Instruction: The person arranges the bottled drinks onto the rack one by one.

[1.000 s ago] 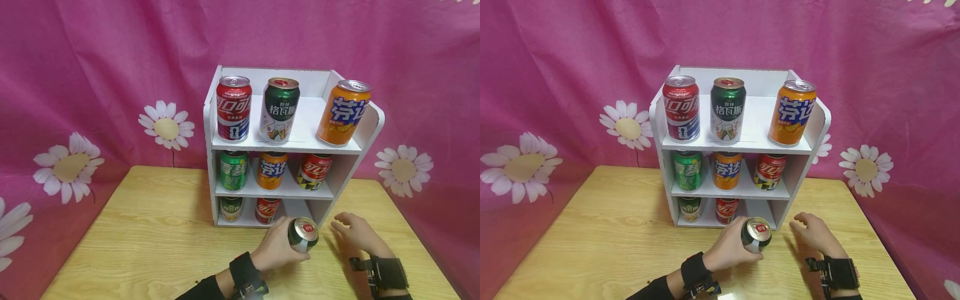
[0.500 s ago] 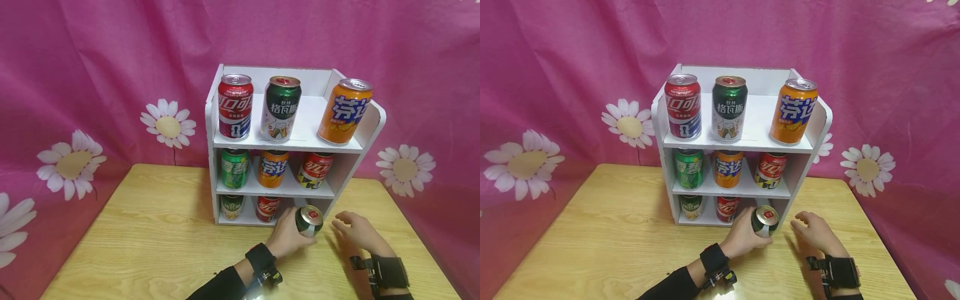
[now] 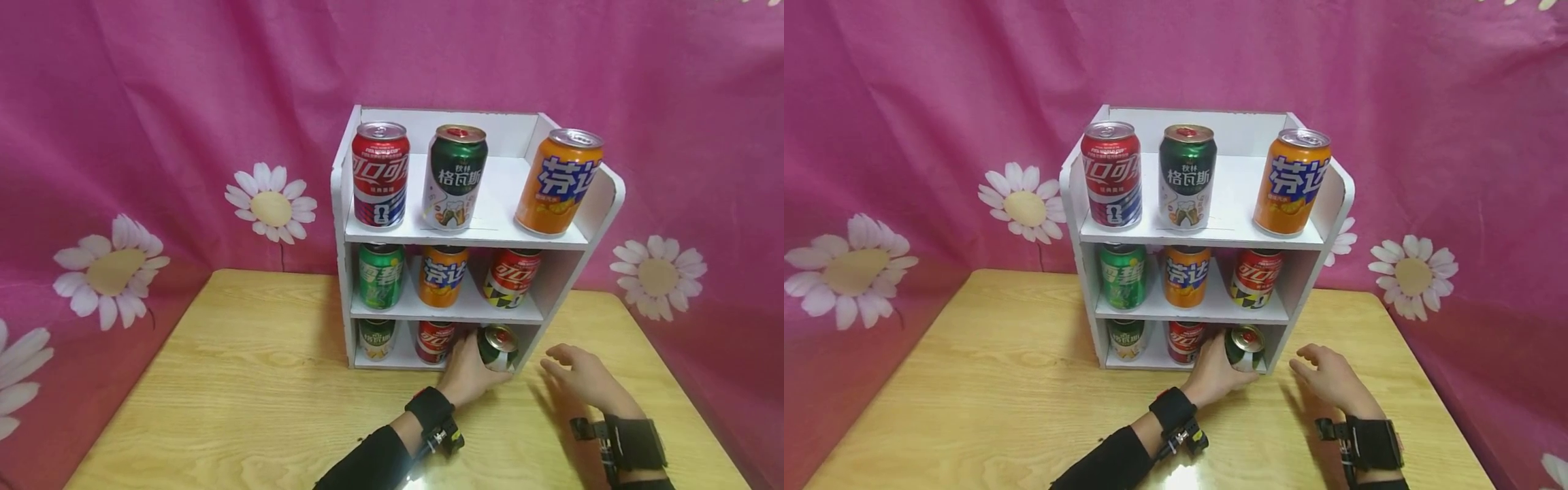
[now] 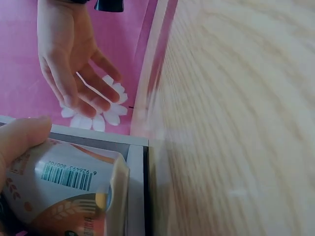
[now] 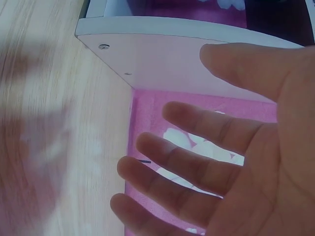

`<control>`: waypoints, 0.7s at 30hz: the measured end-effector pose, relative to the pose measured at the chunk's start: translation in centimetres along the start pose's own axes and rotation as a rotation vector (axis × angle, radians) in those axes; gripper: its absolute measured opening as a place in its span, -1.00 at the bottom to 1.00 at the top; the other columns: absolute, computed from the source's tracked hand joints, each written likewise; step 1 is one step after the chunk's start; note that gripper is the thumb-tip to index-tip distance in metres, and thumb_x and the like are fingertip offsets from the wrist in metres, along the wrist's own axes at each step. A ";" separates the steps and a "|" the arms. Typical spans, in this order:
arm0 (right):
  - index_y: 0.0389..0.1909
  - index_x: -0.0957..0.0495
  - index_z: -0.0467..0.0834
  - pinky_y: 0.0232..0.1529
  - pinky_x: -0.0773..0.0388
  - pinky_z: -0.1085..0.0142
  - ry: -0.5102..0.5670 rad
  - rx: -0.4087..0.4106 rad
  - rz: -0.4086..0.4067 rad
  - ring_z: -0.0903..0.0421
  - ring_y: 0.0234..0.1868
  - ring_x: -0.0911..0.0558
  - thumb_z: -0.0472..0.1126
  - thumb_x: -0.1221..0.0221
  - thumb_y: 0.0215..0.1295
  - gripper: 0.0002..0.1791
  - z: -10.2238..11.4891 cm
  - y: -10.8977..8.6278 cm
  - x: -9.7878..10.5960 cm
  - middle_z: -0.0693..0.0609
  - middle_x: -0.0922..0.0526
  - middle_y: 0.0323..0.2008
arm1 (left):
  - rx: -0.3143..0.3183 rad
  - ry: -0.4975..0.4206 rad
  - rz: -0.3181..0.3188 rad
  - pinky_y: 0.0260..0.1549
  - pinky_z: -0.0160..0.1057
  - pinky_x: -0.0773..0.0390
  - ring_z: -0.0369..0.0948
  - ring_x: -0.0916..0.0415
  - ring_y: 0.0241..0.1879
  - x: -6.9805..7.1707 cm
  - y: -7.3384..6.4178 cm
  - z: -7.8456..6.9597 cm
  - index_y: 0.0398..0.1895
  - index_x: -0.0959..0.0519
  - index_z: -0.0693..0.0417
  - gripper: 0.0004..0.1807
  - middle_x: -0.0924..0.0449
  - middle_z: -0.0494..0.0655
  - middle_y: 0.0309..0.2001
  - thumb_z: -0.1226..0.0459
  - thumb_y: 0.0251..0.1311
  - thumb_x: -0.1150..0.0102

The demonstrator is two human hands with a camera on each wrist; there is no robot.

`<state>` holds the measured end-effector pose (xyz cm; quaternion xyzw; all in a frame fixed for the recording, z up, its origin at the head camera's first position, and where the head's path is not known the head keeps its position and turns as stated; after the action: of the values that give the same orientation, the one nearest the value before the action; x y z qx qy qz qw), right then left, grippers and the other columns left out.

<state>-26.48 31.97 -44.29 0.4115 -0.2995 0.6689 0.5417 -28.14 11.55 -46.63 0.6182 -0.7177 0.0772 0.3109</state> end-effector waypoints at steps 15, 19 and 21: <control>-0.03 -0.51 -0.38 -0.12 -0.49 -0.10 0.019 0.013 -0.001 -0.29 -0.03 -0.52 -0.04 -0.11 0.36 -0.55 0.5 -0.2 -0.2 -0.27 -0.59 -0.08 | 0.126 0.077 -0.080 0.02 -0.24 -0.41 -0.14 -0.43 0.03 -1.1 1.0 0.8 0.24 -0.30 0.07 -0.02 -0.55 -0.04 -0.01 -0.08 -0.29 -0.53; -0.03 -0.51 -0.39 -0.13 -0.49 -0.11 0.017 0.029 -0.008 -0.29 -0.04 -0.52 -0.05 -0.11 0.35 -0.56 0.6 -0.1 0.0 -0.27 -0.59 -0.09 | 0.157 0.047 -0.058 0.08 -0.19 -0.37 -0.12 -0.38 0.10 -1.3 1.5 0.9 0.27 -0.28 0.06 0.00 -0.49 -0.04 0.07 -0.06 -0.28 -0.54; -0.04 -0.51 -0.39 -0.13 -0.49 -0.10 0.012 0.034 -0.016 -0.29 -0.04 -0.53 -0.06 -0.12 0.35 -0.57 0.6 0.0 0.1 -0.27 -0.59 -0.10 | 0.137 0.033 -0.053 0.11 -0.18 -0.33 -0.13 -0.36 0.11 -1.3 1.6 1.0 0.29 -0.25 0.06 0.00 -0.47 -0.05 0.09 -0.04 -0.26 -0.53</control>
<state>-26.33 31.51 -43.86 0.4190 -0.2818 0.6720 0.5417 -29.95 12.57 -47.67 0.6555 -0.6889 0.1282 0.2817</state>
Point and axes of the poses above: each hand's wrist, its own y-axis towards the middle knuckle, its own x-axis out of the back of the hand, z = x × y, the point moved 5 cm from there along y, towards the middle knuckle
